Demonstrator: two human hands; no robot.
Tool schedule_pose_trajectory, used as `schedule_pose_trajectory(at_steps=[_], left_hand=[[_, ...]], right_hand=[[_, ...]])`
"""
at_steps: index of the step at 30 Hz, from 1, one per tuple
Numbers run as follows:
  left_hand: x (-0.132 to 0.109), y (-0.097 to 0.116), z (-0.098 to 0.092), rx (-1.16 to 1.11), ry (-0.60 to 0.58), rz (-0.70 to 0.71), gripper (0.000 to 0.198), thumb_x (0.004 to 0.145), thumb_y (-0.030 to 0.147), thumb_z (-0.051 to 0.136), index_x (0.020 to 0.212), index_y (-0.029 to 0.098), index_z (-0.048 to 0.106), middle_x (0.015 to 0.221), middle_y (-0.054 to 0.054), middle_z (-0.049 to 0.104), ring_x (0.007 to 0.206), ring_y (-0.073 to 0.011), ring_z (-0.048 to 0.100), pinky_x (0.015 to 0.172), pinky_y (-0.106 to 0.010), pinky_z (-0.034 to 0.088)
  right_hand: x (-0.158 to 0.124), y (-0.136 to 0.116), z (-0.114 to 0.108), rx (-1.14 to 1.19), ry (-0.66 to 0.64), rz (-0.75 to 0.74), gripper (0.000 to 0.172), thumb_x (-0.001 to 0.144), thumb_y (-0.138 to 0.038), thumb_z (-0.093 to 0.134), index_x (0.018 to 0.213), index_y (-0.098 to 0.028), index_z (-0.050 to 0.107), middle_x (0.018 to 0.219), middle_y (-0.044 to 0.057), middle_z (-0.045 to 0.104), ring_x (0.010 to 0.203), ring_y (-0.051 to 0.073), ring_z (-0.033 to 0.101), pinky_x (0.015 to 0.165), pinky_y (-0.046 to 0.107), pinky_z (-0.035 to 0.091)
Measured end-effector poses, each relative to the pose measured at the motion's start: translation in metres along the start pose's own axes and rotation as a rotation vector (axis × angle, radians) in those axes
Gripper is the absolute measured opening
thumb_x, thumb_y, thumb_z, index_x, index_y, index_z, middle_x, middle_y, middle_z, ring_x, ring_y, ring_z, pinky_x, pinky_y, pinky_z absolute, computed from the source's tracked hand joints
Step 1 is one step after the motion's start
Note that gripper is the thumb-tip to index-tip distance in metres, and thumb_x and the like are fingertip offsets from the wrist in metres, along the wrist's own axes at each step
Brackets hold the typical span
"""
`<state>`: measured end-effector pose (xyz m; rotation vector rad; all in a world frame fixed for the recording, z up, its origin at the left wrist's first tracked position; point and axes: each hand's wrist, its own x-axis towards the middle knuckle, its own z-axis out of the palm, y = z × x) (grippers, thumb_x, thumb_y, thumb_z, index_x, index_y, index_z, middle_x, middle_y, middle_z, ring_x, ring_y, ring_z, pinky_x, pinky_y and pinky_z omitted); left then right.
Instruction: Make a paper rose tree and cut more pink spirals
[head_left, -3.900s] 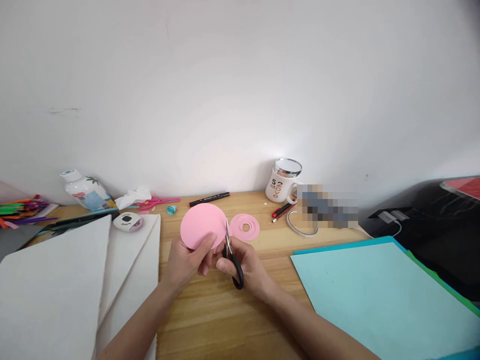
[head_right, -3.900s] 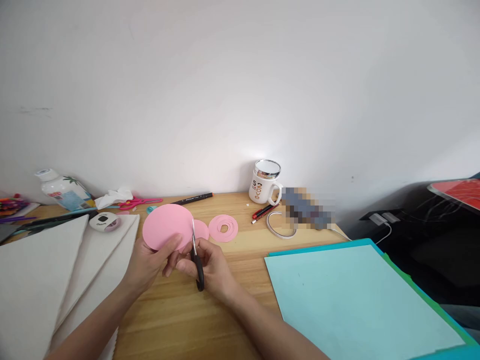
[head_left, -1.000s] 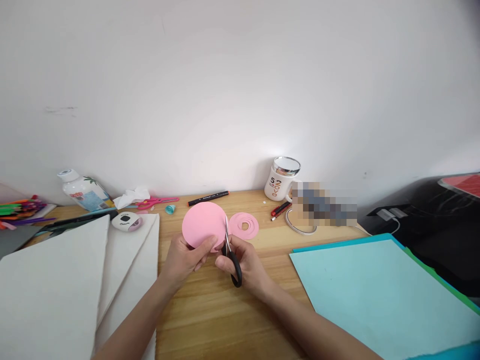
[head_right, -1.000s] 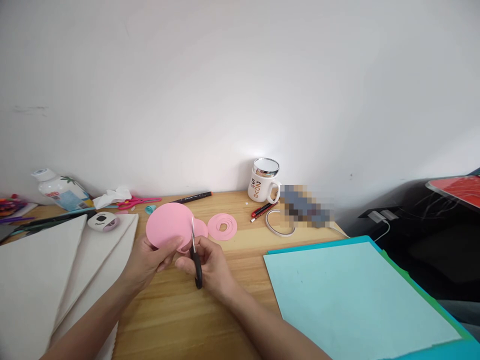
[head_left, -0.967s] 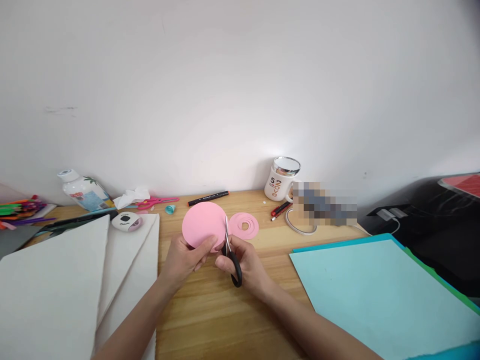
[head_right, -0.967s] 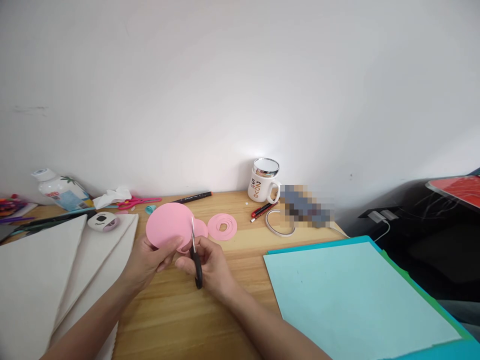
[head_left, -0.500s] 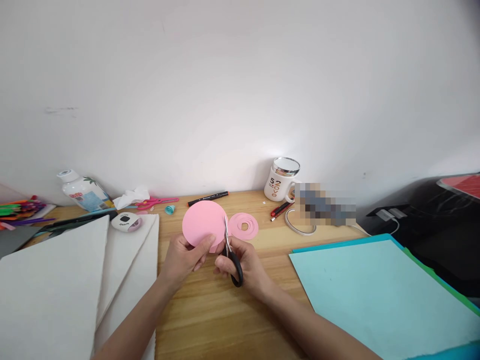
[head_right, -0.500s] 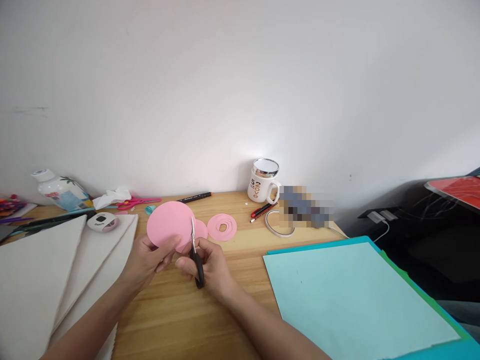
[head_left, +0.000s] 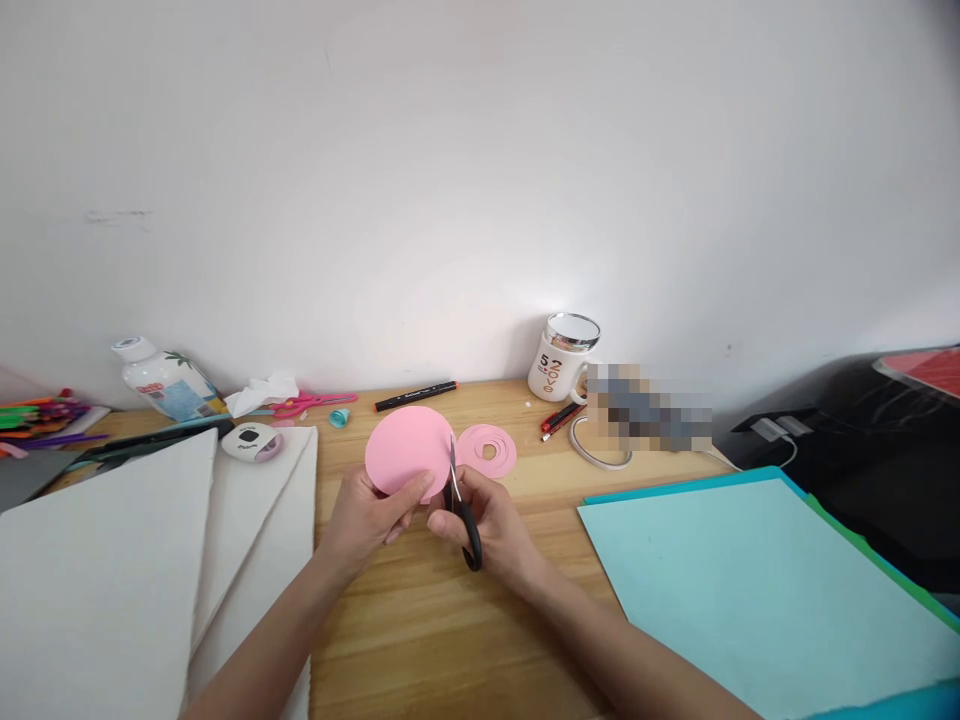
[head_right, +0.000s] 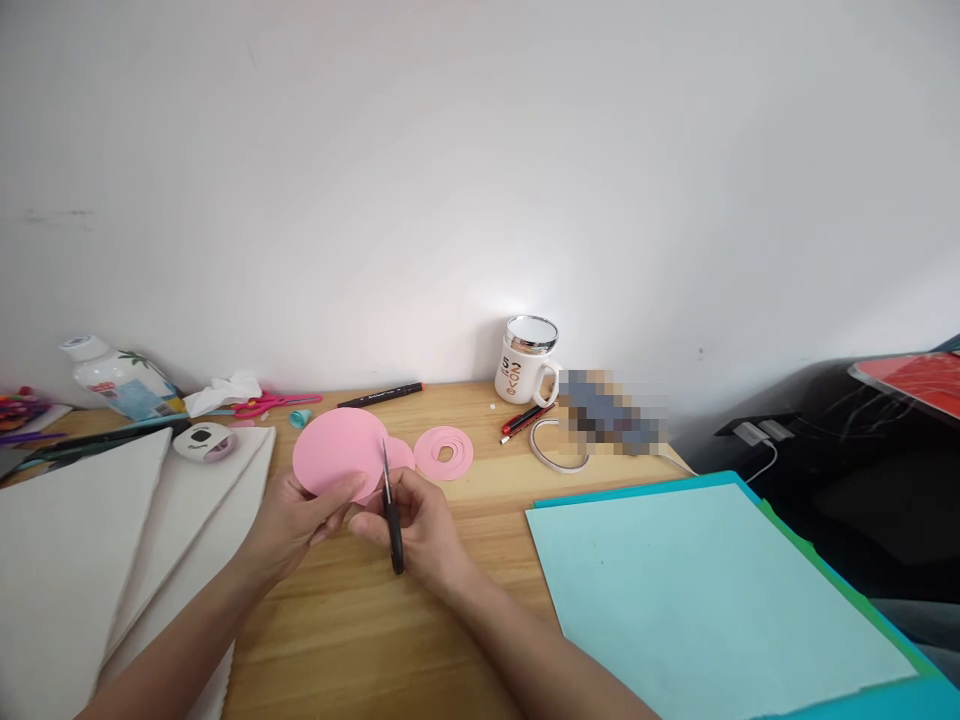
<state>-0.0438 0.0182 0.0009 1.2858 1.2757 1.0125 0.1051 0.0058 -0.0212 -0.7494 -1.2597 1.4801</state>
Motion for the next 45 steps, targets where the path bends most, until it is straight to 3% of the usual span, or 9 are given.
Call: schedule_pose_trajectory(at_steps=[15,26,33,45], left_hand=[[0.0003,0.002,0.0003,-0.004,0.013,-0.005,0.042,0.067,0.039,0.066,0.041,0.016,0.043,0.034,0.005,0.037,0.03,-0.0033,0.029,0.033,-0.018,0.019],[0.0013,0.0007,0.0003,0.005,0.025,0.025,0.045,0.068,0.039,0.065,0.039,0.016,0.041,0.033,0.005,0.037,0.031,-0.0028,0.028,0.034,-0.018,0.02],[0.0012,-0.0021,0.0003,-0.012,-0.039,0.018,0.045,0.074,0.044,0.061,0.043,0.015,0.044,0.035,0.004,0.04,0.03,-0.0029,0.03,0.034,-0.018,0.021],[0.0016,-0.0036,0.0009,0.022,-0.011,-0.036,0.044,0.064,0.046,0.067,0.042,0.016,0.043,0.034,0.005,0.037,0.031,-0.0042,0.029,0.032,-0.019,0.02]], right_hand=[[-0.0004,0.0025,-0.0006,0.017,-0.025,0.004,0.043,0.066,-0.055,0.071,0.077,-0.019,0.052,0.063,-0.002,0.051,0.054,0.01,0.039,0.048,0.022,0.029],[-0.0013,0.0021,-0.0003,0.012,0.017,0.097,0.043,0.063,-0.053,0.073,0.076,-0.018,0.052,0.05,-0.006,0.05,0.044,0.008,0.043,0.044,0.02,0.037],[-0.0017,0.0055,0.0001,0.02,-0.005,0.073,0.04,0.066,-0.051,0.072,0.076,-0.018,0.052,0.053,-0.005,0.051,0.044,0.008,0.044,0.045,0.021,0.036],[0.0003,0.005,0.0004,0.099,0.011,-0.015,0.042,0.064,-0.049,0.076,0.079,-0.019,0.05,0.067,-0.001,0.055,0.065,0.014,0.05,0.062,0.026,0.04]])
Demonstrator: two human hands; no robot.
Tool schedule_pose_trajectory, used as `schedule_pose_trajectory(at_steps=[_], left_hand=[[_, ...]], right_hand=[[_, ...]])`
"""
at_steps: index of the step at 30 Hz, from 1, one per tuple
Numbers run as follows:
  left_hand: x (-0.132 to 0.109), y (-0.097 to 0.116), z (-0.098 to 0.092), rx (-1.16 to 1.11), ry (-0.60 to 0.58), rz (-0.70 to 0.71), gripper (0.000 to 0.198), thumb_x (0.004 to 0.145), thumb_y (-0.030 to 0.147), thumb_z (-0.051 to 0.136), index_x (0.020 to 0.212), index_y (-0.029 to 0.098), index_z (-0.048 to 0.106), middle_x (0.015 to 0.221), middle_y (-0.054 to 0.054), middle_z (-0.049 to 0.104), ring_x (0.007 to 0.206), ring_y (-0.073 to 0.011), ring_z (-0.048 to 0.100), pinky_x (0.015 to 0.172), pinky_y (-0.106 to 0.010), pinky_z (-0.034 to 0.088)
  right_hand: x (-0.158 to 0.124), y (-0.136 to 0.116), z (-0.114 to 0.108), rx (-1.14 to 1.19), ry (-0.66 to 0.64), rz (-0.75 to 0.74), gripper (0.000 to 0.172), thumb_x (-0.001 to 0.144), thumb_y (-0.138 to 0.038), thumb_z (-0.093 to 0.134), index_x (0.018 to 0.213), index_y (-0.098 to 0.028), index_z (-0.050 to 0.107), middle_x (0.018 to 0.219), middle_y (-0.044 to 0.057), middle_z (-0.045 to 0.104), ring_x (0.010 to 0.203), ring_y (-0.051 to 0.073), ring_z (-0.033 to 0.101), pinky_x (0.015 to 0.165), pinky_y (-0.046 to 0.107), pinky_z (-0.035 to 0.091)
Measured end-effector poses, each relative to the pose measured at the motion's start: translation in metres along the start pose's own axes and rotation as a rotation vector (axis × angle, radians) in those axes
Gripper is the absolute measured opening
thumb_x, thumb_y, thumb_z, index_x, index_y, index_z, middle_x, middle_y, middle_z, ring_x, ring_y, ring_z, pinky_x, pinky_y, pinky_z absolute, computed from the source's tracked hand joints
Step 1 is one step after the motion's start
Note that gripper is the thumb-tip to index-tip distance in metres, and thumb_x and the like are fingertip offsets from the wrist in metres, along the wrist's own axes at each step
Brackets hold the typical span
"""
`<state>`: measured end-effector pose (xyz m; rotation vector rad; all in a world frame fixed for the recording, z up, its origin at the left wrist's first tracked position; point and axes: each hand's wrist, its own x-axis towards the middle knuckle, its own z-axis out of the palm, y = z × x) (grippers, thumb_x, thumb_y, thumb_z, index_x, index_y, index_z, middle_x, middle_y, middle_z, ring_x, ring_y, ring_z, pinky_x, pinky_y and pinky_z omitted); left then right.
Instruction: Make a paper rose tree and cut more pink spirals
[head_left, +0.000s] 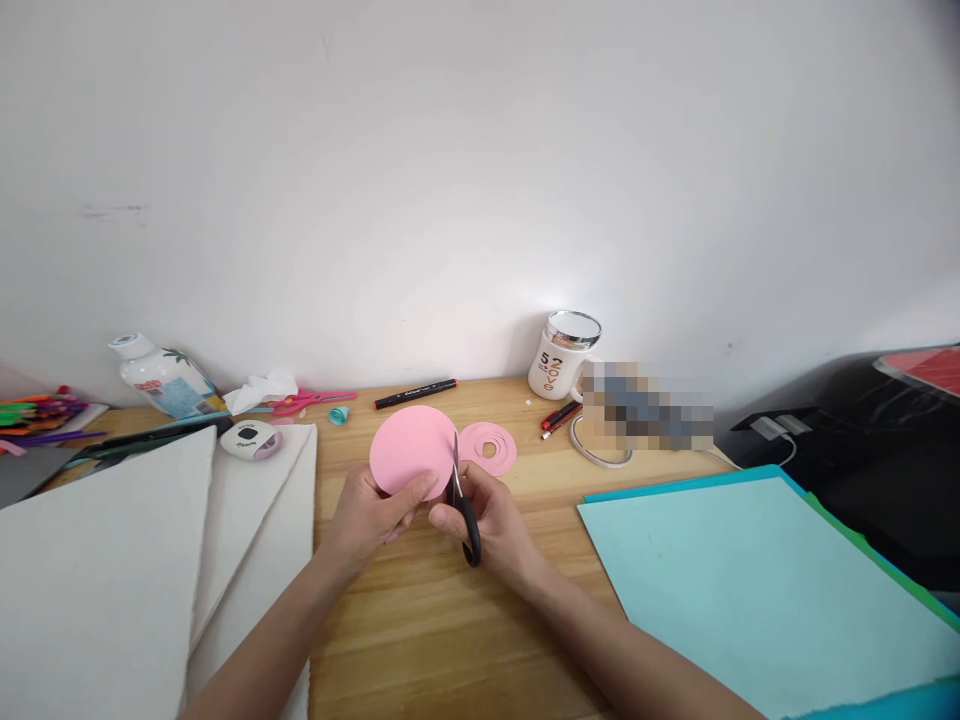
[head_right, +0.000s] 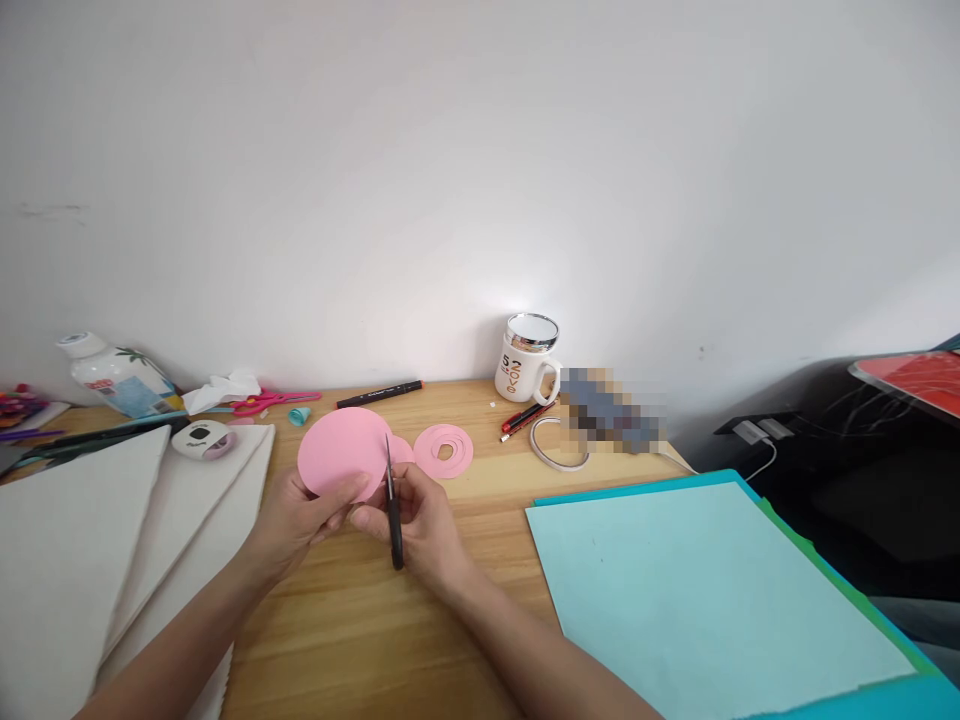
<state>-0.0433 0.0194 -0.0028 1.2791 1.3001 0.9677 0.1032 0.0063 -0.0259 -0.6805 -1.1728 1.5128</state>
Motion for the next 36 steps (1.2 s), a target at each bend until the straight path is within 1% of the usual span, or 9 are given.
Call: schedule_pose_trajectory(at_steps=[6,12,16,18,22,25,29,32,36], left_hand=[[0.0005,-0.0011,-0.001,0.046,0.023,0.019,0.046,0.066,0.046,0.066,0.04,0.017,0.041,0.035,0.004,0.037,0.033,-0.0048,0.03,0.034,-0.02,0.021],[0.0003,0.0018,-0.0001,0.052,0.059,0.047,0.047,0.065,0.046,0.066,0.04,0.018,0.038,0.035,0.006,0.032,0.035,-0.004,0.026,0.036,-0.02,0.018],[-0.0002,0.0017,-0.0003,0.028,0.042,0.058,0.046,0.066,0.046,0.065,0.041,0.018,0.038,0.036,0.006,0.031,0.035,-0.0039,0.025,0.036,-0.02,0.018],[-0.0001,0.0009,-0.0008,0.018,0.032,0.064,0.045,0.066,0.045,0.066,0.041,0.017,0.04,0.036,0.006,0.032,0.035,-0.0038,0.026,0.036,-0.02,0.018],[0.0002,-0.0002,-0.0016,0.034,0.025,0.092,0.046,0.069,0.045,0.064,0.041,0.017,0.04,0.036,0.006,0.034,0.035,-0.0039,0.028,0.036,-0.02,0.02],[0.0001,0.0007,-0.0013,0.032,-0.008,0.105,0.048,0.073,0.047,0.061,0.042,0.016,0.042,0.035,0.005,0.038,0.033,-0.0037,0.03,0.036,-0.019,0.022],[-0.0004,0.0023,-0.0006,-0.002,-0.06,0.076,0.051,0.078,0.051,0.055,0.044,0.015,0.046,0.036,0.003,0.042,0.03,-0.0035,0.032,0.034,-0.018,0.022],[-0.0008,0.0021,-0.0009,-0.004,-0.048,0.066,0.049,0.077,0.049,0.058,0.043,0.015,0.046,0.035,0.003,0.042,0.03,-0.0039,0.033,0.034,-0.018,0.024],[-0.0007,0.0018,-0.0013,-0.016,-0.019,0.052,0.045,0.072,0.043,0.064,0.042,0.015,0.045,0.036,0.003,0.041,0.032,-0.0041,0.033,0.034,-0.018,0.025]], right_hand=[[0.0004,-0.0014,0.0009,-0.013,0.023,0.018,0.045,0.061,-0.05,0.077,0.072,-0.018,0.048,0.062,-0.004,0.048,0.055,0.009,0.039,0.052,0.021,0.033],[0.0005,-0.0036,0.0012,-0.017,0.015,0.029,0.045,0.06,-0.051,0.077,0.077,-0.017,0.052,0.059,-0.006,0.041,0.053,0.008,0.035,0.049,0.02,0.03],[0.0,-0.0042,0.0012,-0.019,0.006,0.049,0.044,0.061,-0.052,0.076,0.076,-0.018,0.052,0.055,-0.008,0.038,0.048,0.006,0.032,0.046,0.02,0.028],[-0.0002,-0.0044,0.0011,-0.032,0.012,0.06,0.045,0.061,-0.053,0.075,0.076,-0.018,0.052,0.053,-0.008,0.04,0.046,0.006,0.032,0.045,0.02,0.027],[-0.0011,-0.0039,0.0004,-0.071,0.037,0.089,0.046,0.061,-0.054,0.074,0.077,-0.017,0.053,0.052,-0.006,0.048,0.046,0.007,0.039,0.044,0.02,0.032],[-0.0017,-0.0033,-0.0001,-0.071,0.041,0.107,0.046,0.061,-0.054,0.074,0.078,-0.017,0.053,0.052,-0.005,0.05,0.045,0.007,0.042,0.043,0.02,0.034],[-0.0018,-0.0035,0.0002,-0.06,0.023,0.125,0.046,0.061,-0.054,0.074,0.078,-0.018,0.052,0.056,-0.004,0.055,0.045,0.007,0.044,0.044,0.021,0.036],[-0.002,-0.0029,0.0005,-0.05,0.006,0.125,0.047,0.061,-0.054,0.075,0.08,-0.019,0.051,0.06,-0.003,0.056,0.047,0.008,0.045,0.044,0.021,0.037],[-0.0025,-0.0015,-0.0001,-0.022,0.024,0.119,0.053,0.06,-0.048,0.078,0.091,-0.021,0.045,0.059,-0.007,0.052,0.049,0.008,0.044,0.048,0.021,0.035]])
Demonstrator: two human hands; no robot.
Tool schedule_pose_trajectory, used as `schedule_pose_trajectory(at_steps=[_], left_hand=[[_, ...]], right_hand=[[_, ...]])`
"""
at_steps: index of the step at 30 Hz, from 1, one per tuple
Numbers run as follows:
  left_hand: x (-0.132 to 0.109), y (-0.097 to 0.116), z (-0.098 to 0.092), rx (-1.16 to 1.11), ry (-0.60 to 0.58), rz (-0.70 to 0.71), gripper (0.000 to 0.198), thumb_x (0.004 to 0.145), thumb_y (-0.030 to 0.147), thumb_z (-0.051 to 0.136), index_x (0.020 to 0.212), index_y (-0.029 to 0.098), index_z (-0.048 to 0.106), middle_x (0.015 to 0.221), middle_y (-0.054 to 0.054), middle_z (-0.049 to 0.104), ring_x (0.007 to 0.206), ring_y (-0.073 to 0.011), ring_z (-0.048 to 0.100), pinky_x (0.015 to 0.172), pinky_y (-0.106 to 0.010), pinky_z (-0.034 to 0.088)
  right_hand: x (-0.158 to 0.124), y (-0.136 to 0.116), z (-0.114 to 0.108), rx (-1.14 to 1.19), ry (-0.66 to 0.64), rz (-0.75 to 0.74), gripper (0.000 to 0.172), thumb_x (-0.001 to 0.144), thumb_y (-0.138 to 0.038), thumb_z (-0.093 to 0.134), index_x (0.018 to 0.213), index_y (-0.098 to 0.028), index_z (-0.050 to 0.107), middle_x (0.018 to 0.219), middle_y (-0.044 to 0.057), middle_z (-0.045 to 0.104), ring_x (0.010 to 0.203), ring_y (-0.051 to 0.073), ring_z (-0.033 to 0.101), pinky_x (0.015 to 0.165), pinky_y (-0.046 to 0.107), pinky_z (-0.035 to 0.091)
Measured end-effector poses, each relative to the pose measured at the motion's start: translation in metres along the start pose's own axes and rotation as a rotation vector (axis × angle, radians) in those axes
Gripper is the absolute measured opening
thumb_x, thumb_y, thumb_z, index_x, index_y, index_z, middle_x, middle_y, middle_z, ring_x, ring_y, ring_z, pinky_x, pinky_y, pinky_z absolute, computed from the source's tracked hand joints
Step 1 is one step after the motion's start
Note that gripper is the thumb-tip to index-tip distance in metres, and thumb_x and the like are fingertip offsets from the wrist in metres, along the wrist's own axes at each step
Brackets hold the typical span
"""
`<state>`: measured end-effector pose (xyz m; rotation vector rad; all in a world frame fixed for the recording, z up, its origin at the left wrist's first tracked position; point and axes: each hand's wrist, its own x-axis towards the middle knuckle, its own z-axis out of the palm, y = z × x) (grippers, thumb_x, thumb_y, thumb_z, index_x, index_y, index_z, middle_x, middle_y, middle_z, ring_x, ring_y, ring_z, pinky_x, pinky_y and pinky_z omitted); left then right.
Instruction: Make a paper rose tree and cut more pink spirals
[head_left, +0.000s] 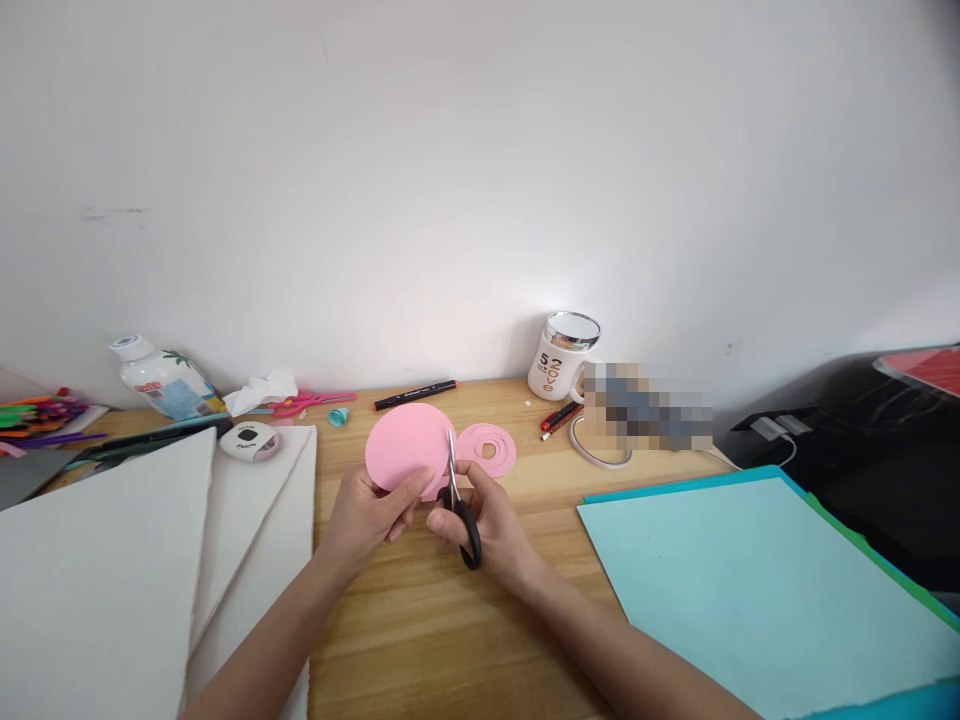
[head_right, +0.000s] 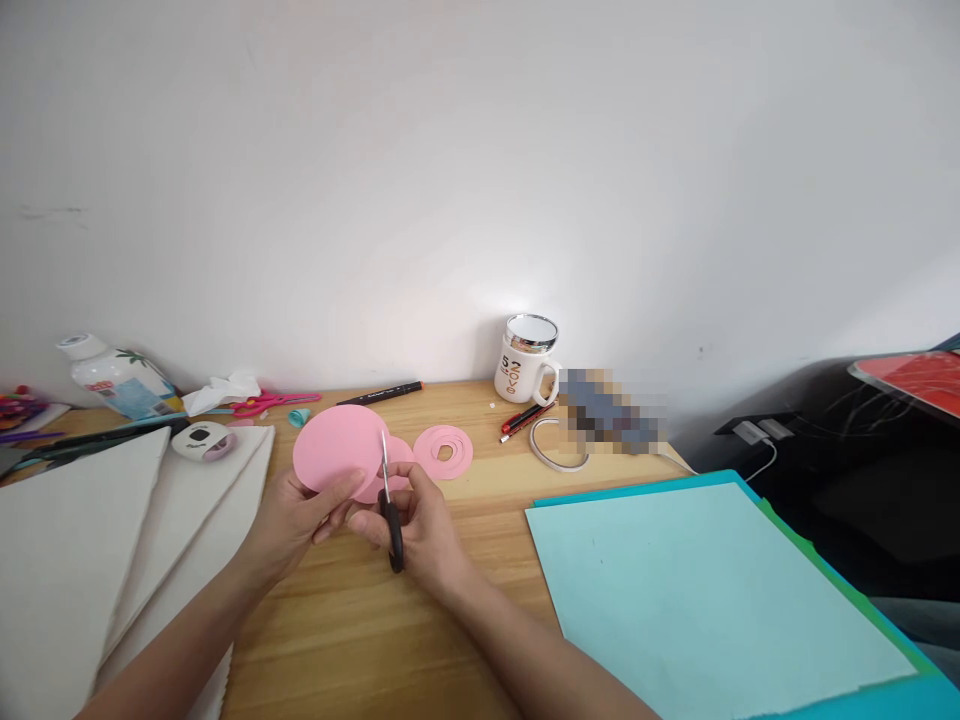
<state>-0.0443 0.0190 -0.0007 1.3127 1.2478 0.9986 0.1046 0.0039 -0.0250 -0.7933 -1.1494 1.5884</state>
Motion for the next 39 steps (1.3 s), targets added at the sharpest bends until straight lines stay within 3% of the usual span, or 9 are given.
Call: schedule_pose_trajectory(at_steps=[5,17,26,33,39], left_hand=[[0.0006,0.002,0.001,0.004,-0.015,-0.011,0.042,0.07,0.042,0.065,0.044,0.015,0.047,0.037,0.003,0.043,0.03,-0.0036,0.033,0.032,-0.018,0.022],[0.0,0.0014,0.0005,0.025,-0.026,-0.008,0.044,0.071,0.044,0.064,0.043,0.015,0.046,0.036,0.004,0.041,0.031,-0.0034,0.031,0.033,-0.018,0.022],[-0.0015,0.0055,0.0017,0.042,0.003,-0.017,0.046,0.069,0.043,0.064,0.038,0.017,0.042,0.034,0.004,0.039,0.031,-0.0041,0.031,0.034,-0.019,0.023],[-0.0004,0.0038,0.0007,0.041,0.008,-0.003,0.046,0.068,0.043,0.066,0.04,0.017,0.041,0.034,0.004,0.039,0.032,-0.004,0.031,0.034,-0.019,0.022],[-0.0007,0.001,0.0012,0.039,-0.038,0.007,0.046,0.077,0.048,0.056,0.046,0.016,0.046,0.037,0.003,0.043,0.032,-0.0045,0.033,0.036,-0.019,0.025]], right_hand=[[0.0006,0.0002,-0.001,0.052,0.015,-0.017,0.063,0.06,-0.042,0.081,0.101,-0.021,0.039,0.065,-0.006,0.053,0.059,0.009,0.046,0.058,0.023,0.037],[0.0001,0.0007,-0.0006,0.042,0.011,-0.027,0.059,0.06,-0.048,0.08,0.098,-0.022,0.043,0.065,-0.005,0.055,0.059,0.011,0.048,0.058,0.024,0.037],[0.0012,0.0003,-0.0008,0.01,0.024,-0.011,0.058,0.059,-0.051,0.078,0.095,-0.022,0.044,0.06,-0.006,0.055,0.047,0.007,0.039,0.046,0.02,0.029],[0.0015,0.0021,-0.0025,-0.051,0.036,0.015,0.056,0.062,-0.053,0.074,0.096,-0.021,0.043,0.05,-0.009,0.052,0.041,0.008,0.042,0.041,0.019,0.031],[0.001,0.0019,-0.0019,-0.047,0.022,0.028,0.056,0.061,-0.051,0.075,0.096,-0.022,0.042,0.052,-0.008,0.053,0.042,0.008,0.043,0.041,0.02,0.034]])
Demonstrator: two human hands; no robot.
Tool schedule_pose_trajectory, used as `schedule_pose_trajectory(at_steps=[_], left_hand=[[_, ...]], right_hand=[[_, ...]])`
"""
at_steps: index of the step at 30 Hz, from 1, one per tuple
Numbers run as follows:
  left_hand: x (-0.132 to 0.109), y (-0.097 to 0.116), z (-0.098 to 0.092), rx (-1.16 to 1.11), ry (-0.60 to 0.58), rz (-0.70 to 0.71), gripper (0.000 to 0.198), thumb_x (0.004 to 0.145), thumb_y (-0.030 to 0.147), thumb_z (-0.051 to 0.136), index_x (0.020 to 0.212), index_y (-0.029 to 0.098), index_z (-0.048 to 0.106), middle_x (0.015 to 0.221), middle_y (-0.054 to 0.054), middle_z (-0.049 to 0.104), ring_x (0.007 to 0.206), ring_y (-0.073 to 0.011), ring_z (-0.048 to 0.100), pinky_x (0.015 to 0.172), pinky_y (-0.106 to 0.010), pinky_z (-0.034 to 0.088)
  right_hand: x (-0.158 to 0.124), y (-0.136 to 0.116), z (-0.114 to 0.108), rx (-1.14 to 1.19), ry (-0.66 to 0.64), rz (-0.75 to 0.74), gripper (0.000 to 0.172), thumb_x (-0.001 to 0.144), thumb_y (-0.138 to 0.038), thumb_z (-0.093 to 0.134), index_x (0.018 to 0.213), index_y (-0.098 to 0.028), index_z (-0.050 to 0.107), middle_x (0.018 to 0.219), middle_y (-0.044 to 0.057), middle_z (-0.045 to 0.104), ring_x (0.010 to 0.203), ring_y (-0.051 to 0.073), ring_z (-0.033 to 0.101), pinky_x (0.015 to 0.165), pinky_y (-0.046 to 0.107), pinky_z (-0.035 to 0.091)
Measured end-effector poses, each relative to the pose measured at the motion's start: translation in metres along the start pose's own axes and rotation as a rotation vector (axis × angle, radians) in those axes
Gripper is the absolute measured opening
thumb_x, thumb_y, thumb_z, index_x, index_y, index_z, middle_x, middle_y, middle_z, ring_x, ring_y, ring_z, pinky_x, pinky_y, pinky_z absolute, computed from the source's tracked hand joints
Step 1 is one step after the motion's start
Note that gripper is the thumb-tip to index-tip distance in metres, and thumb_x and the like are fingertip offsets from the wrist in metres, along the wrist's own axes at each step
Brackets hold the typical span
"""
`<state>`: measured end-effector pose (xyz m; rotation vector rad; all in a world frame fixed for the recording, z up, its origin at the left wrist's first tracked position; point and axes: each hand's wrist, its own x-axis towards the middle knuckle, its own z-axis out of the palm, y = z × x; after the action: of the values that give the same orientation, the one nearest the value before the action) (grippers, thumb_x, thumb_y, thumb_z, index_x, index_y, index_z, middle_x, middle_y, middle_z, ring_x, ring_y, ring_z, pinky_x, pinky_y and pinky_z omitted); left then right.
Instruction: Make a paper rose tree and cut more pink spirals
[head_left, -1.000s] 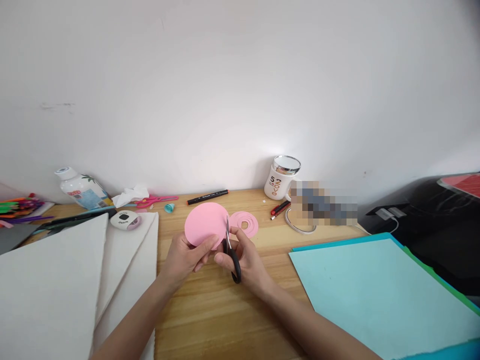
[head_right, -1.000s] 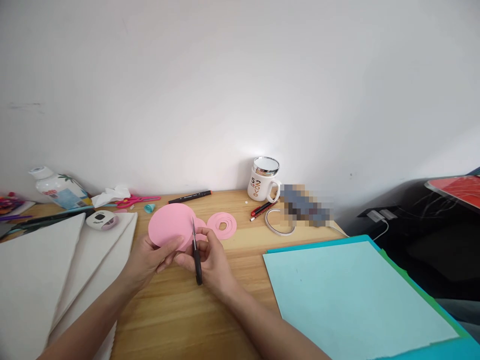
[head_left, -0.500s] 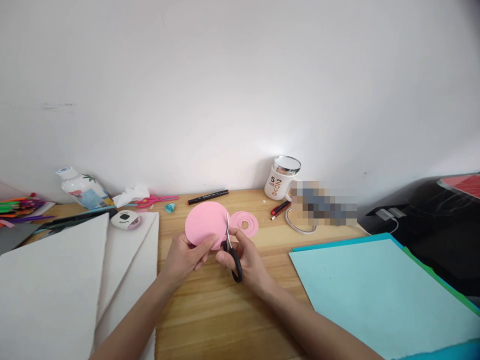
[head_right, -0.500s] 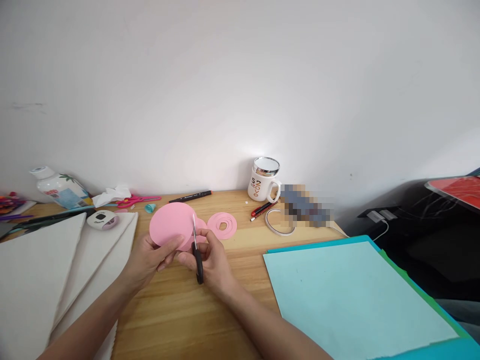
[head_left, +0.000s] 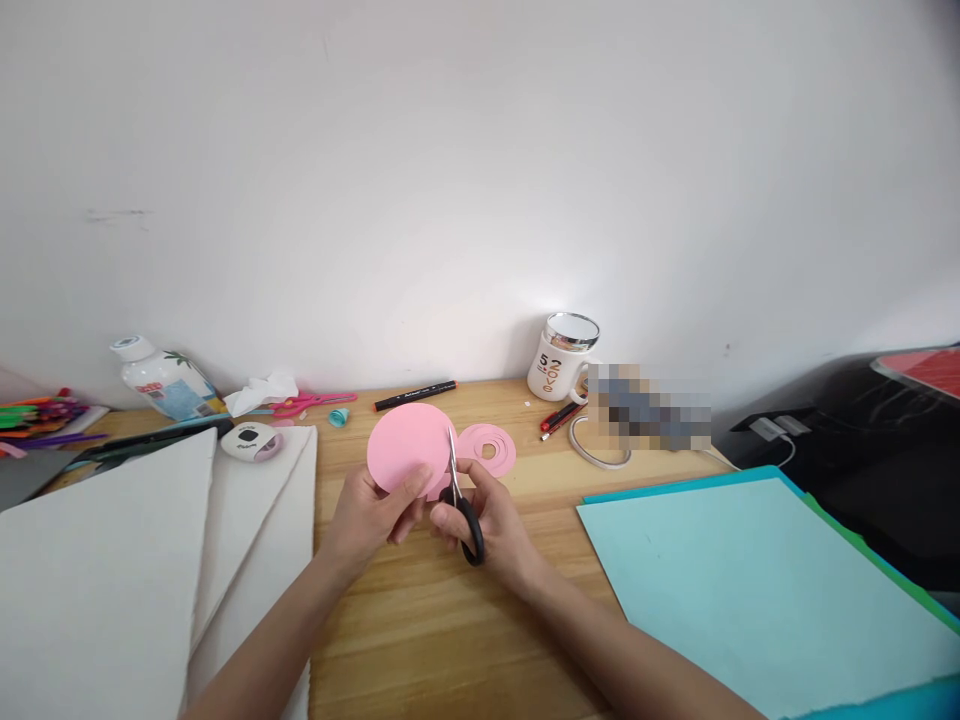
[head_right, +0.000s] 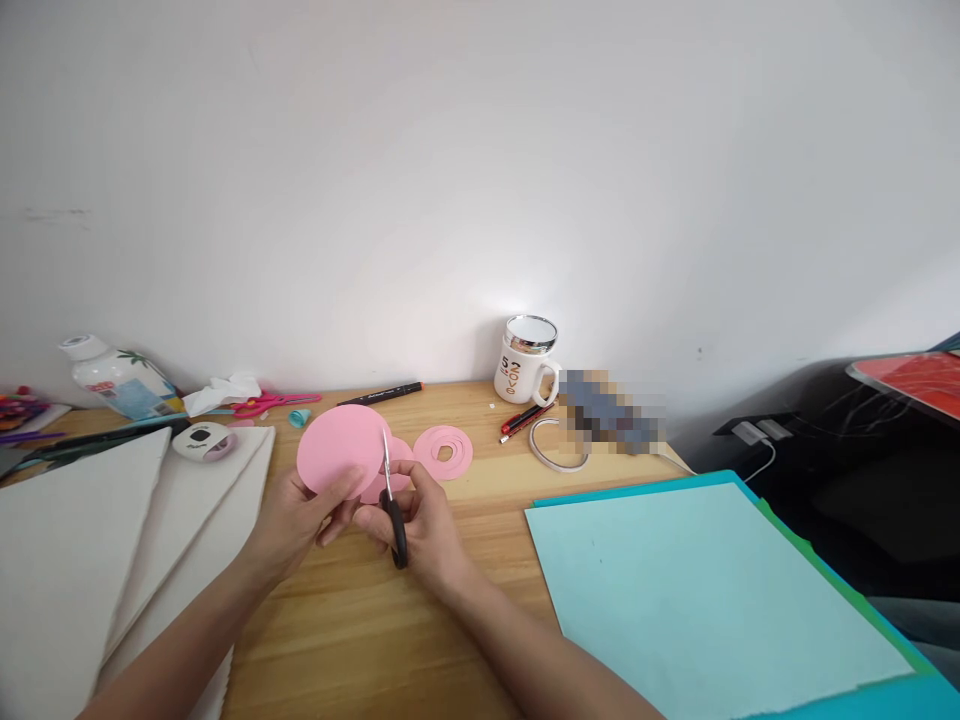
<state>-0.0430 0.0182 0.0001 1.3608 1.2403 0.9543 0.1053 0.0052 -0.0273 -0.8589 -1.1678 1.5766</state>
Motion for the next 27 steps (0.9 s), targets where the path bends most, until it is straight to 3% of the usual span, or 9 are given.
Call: schedule_pose_trajectory(at_steps=[12,27], left_hand=[[0.0,0.0004,-0.0012,0.054,-0.01,-0.026,0.044,0.072,0.045,0.062,0.045,0.017,0.041,0.033,0.006,0.034,0.033,-0.0049,0.029,0.038,-0.021,0.021],[0.0005,-0.0006,-0.0004,0.029,0.015,-0.019,0.042,0.072,0.044,0.062,0.046,0.016,0.044,0.033,0.007,0.033,0.034,-0.0039,0.027,0.038,-0.02,0.02]], right_hand=[[0.0006,-0.0027,0.0029,0.087,0.015,-0.07,0.058,0.059,-0.041,0.081,0.097,-0.022,0.042,0.064,-0.006,0.053,0.059,0.011,0.048,0.057,0.024,0.038],[0.0003,-0.0035,0.0018,0.114,-0.006,-0.041,0.054,0.056,-0.037,0.084,0.091,-0.019,0.047,0.067,-0.005,0.054,0.057,0.009,0.043,0.055,0.021,0.034]])
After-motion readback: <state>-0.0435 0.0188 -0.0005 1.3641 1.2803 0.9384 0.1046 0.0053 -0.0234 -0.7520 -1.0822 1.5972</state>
